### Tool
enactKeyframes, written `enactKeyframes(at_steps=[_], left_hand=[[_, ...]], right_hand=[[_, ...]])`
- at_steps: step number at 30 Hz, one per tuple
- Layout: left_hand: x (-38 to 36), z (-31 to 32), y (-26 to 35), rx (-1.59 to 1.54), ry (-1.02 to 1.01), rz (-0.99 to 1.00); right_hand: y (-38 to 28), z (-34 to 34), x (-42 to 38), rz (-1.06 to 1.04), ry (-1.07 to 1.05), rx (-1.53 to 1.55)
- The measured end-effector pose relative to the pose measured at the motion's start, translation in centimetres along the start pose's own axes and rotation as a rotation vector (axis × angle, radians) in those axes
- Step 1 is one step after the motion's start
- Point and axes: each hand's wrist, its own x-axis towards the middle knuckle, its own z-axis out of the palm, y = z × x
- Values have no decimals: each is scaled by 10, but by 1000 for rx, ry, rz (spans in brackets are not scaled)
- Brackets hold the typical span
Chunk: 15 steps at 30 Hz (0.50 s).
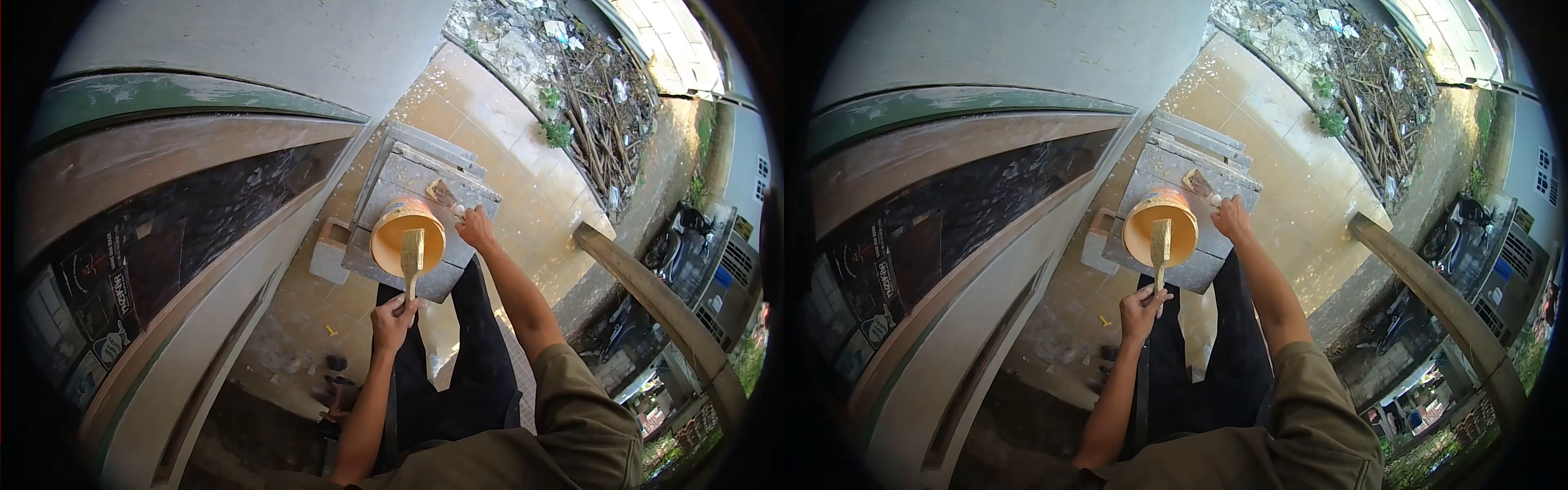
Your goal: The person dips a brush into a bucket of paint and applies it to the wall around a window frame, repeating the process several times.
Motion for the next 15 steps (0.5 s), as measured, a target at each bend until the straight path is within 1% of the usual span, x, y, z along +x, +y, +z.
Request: enactKeyframes(at_steps=[1, 3, 4, 5, 6, 7, 9, 10, 11, 12, 13, 14, 15], left_hand=[[-1, 2, -2, 2, -2, 6], [-1, 2, -12, 85, 129, 224], [-2, 1, -16, 88, 127, 227], [-3, 0, -15, 158, 122, 202], [-2, -2, -18, 228, 119, 178], [1, -1, -22, 228, 122, 189], [2, 2, -34, 258, 188, 230], [-3, 3, -28, 256, 188, 233], [-6, 3, -18, 324, 211, 238], [-7, 3, -12, 391, 235, 242], [-9, 3, -6, 385, 238, 247], [-9, 4, -3, 358, 244, 259], [-9, 5, -1, 331, 250, 270]], right_hand=[[3, -2, -6, 67, -5, 142], [4, -17, -29, 73, 31, 175], [3, -24, -43, 75, 60, 206], [3, -35, -59, 75, 64, 207], [2, -47, -74, 131, 5, 277], [-2, -59, -87, 183, -49, 348], [-17, -88, -124, 192, -44, 375], [-26, -102, -142, 204, -43, 400], [-36, -116, -158, 201, -38, 397], [-47, -129, -171, 172, -78, 400], [-56, -138, -182, 144, -117, 401], [-65, -142, -190, 140, -111, 397], [-73, -145, -197, 81, -96, 346]])
